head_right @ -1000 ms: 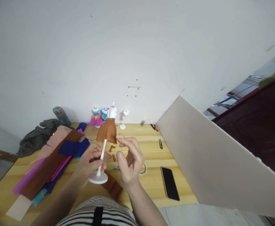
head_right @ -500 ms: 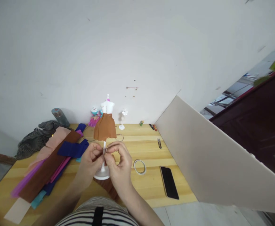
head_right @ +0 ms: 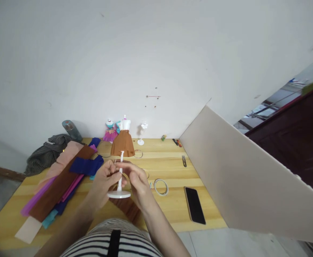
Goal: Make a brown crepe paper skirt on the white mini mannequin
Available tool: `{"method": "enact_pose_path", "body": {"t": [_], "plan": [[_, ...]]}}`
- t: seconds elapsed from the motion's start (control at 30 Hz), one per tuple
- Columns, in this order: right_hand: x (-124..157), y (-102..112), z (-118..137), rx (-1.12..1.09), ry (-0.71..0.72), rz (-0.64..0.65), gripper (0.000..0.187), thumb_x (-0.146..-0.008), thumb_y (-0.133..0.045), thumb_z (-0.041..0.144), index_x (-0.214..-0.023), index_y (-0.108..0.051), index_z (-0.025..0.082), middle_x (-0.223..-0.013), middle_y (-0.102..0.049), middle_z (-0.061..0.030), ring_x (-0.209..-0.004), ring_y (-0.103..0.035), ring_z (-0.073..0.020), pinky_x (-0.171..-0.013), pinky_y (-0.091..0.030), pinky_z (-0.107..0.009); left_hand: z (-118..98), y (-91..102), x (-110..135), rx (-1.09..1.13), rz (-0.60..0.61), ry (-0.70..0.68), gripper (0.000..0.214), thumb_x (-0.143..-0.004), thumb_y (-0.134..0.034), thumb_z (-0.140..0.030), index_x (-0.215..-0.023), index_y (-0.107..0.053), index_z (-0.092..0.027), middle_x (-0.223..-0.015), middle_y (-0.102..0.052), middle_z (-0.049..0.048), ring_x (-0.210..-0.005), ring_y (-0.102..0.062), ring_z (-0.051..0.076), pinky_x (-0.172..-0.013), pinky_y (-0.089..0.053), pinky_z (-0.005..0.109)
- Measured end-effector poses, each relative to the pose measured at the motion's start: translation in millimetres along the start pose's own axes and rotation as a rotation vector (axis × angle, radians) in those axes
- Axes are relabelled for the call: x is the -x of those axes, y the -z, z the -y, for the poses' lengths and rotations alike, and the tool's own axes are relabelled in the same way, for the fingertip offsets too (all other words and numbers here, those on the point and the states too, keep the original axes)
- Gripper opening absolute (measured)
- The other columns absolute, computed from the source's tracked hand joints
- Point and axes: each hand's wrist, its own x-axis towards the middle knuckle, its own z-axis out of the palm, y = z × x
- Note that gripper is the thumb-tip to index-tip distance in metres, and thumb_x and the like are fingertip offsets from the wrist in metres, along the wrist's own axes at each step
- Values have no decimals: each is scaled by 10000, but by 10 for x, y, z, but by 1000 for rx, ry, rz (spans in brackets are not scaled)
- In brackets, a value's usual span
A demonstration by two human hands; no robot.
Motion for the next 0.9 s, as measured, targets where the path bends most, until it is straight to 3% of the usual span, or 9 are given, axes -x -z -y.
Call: {"method": "enact_pose_path", "body": {"t": [0.13, 0.2, 0.3, 0.43, 0.53, 0.63, 0.7, 0.83, 0.9], "plan": [[-21, -32, 3, -98, -83, -56, 523, -764, -573, 631, -952, -721, 167, -740, -593, -54, -487, -349, -78, -471, -288, -227, 79, 2, -2, -68, -40, 59, 374, -660, -685, -223, -649, -311, -214, -550, -613, -47, -492, -591, 119, -520, -446, 226], [-28, -42, 8, -72, -64, -71, 525, -766, -552, 647, -883, -704, 159, -719, -571, -53, -506, -369, -98, -463, -268, -229, 117, 0, 0, -134, -79, 47, 356, -643, -666, -203, -623, -310, -213, -527, -581, -55, -472, -557, 105, -511, -421, 217], [-34, -30, 1, 38, 47, -90, 491, -763, -547, 653, -765, -635, 170, -742, -555, -56, -634, -472, -162, -543, -347, -269, 127, 24, 23, -315, -113, -61, 322, -586, -662, -161, -543, -345, -197, -493, -501, -67, -475, -485, 83, -501, -363, 203], [-22, 27, -27, 155, 95, -104, 479, -790, -507, 652, -780, -594, 181, -727, -559, -48, -704, -518, -202, -695, -400, -337, 18, 153, 52, -536, -124, -256, 183, -627, -652, -185, -517, -507, -169, -592, -593, -8, -603, -526, 118, -597, -397, 238], [-3, 63, -44, 199, 93, -79, 496, -801, -486, 656, -820, -606, 176, -744, -588, -57, -701, -540, -208, -712, -399, -349, -93, 275, -5, -342, -237, -246, 155, -690, -602, -249, -565, -584, -161, -587, -599, 7, -545, -517, 117, -547, -401, 249], [11, 73, -50, 184, 68, -44, 505, -807, -473, 665, -830, -600, 177, -706, -590, -48, -672, -536, -201, -689, -400, -343, -139, 326, -90, -99, -221, -41, 179, -653, -652, -303, -588, -607, -142, -558, -592, 16, -463, -507, 116, -465, -388, 248], [15, 75, -52, 147, 53, -32, 524, -804, -461, 681, -835, -595, 176, -657, -574, -37, -639, -526, -195, -678, -405, -346, -134, 307, -101, -79, -215, -8, 179, -613, -705, -298, -623, -637, -133, -551, -593, 11, -449, -503, 109, -446, -380, 236], [26, 82, -51, 56, 8, -28, 523, -796, -475, 683, -830, -593, 174, -615, -536, -18, -582, -490, -167, -689, -426, -358, -141, 215, 1, -308, -266, -275, 125, -650, -714, -218, -759, -721, -157, -610, -618, 7, -534, -539, 109, -533, -430, 228], [32, 79, -48, 26, -17, -45, 507, -783, -500, 678, -813, -594, 180, -598, -502, -4, -560, -466, -156, -671, -426, -350, -178, 185, 55, -461, -193, -389, 155, -671, -695, -173, -816, -750, -184, -714, -654, 33, -648, -589, 136, -597, -457, 231]]}}
